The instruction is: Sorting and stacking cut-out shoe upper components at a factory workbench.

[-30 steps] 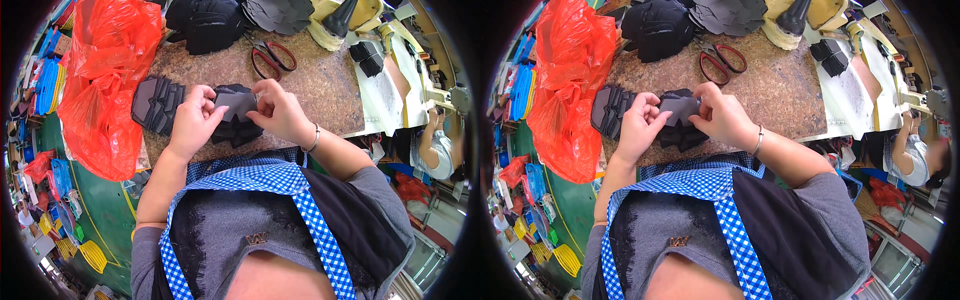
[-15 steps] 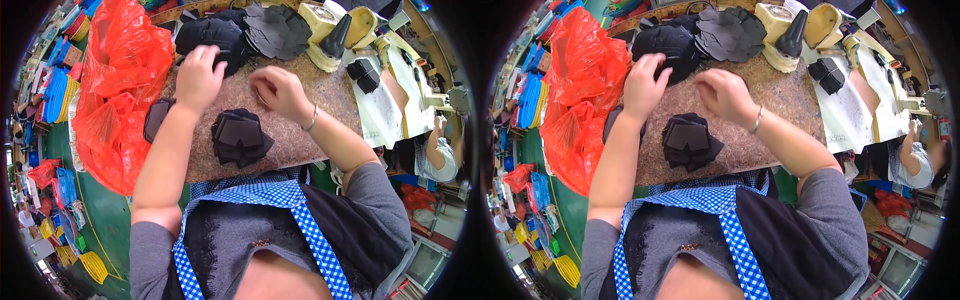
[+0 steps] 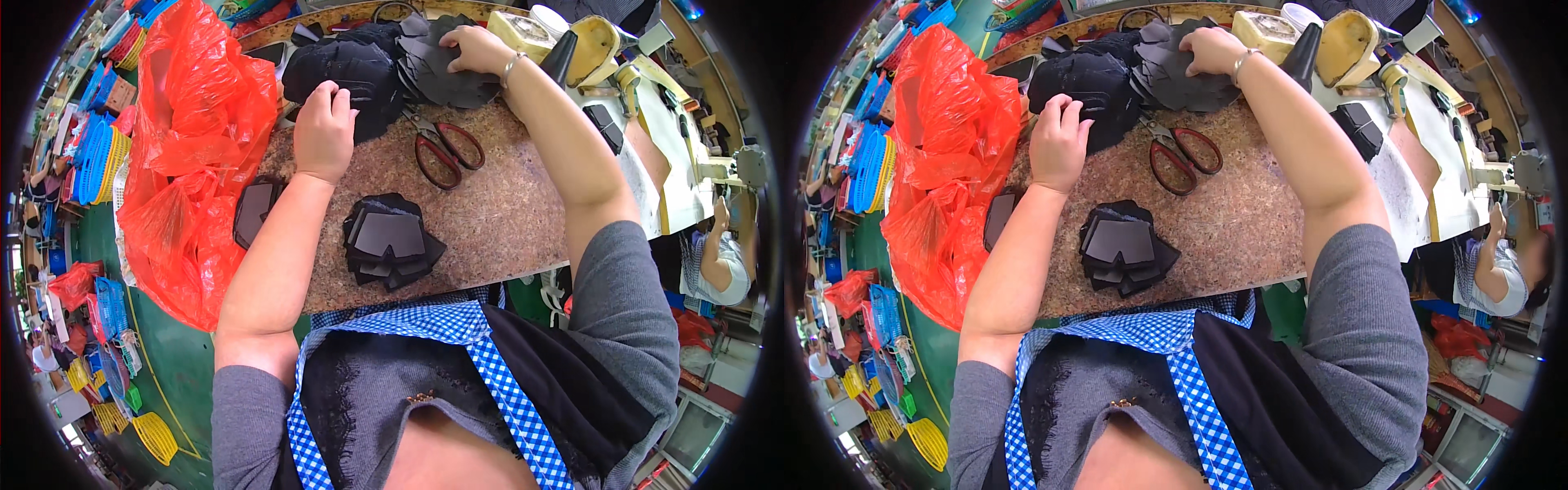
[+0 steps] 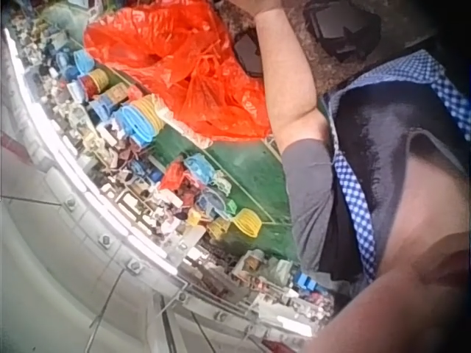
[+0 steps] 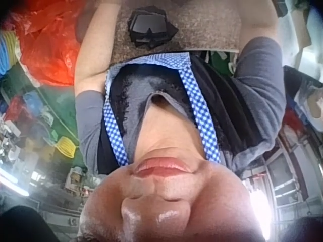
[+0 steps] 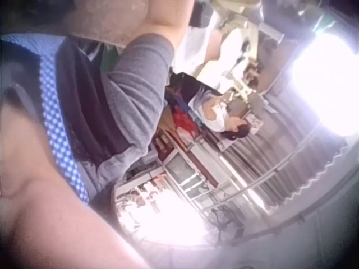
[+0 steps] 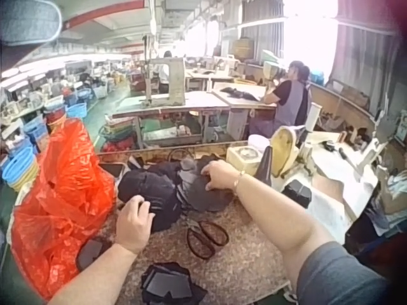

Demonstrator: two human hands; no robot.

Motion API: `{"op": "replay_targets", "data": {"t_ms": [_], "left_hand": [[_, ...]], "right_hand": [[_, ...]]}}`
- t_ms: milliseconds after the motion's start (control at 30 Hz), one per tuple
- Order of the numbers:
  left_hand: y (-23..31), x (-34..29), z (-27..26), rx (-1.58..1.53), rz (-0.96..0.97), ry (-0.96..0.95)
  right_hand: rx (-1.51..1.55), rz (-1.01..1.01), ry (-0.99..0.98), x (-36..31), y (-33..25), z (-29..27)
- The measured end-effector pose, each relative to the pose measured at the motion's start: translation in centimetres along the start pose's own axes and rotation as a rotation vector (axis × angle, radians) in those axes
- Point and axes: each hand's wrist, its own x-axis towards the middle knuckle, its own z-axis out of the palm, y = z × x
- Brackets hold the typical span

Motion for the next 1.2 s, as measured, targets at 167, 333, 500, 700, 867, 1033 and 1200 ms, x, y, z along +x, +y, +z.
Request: {"op": "replay_targets", "data": {"t_ms": [167,333,500,700,867,1033,1200], "left_hand": [[0.1,1.4,-1.1,0.028,-0.079,-0.117],[-0.7,1.3,-0.3,-0.068,-0.062,-0.191],[-0.4,1.6,-1.0,-0.074,-0.127,-0.103],[-0.3,0.8,-0.9,0.029,-0.025,-0.101],[-0.6,0.4,-0.7,0.025,0.073,0.028],[-0.5,0.3,-0.6,0.061,0.132,0.079],[-0.7,0.0,-0.6,0.108,0.145,-0.012]], "right_hand": [[-0.035,-0.027,-0.162,1.3,0.4,-1.1],[-0.099,-0.457,0.232,1.2,1.4,-0.2],[0.059,-0.262,-0.174,2.6,0.7,-0.8],[-0.029,-0.263,-0.305,3.2,-0.3,-2.1],[0.053,-0.21,-0.036,-1.2,-1.7,-0.9],[0.243,-0.378,0.108,-6.7,-2.8,0.2],[0.517,-0.222,0.211,-11.6,-8.2,-0.2]]}}
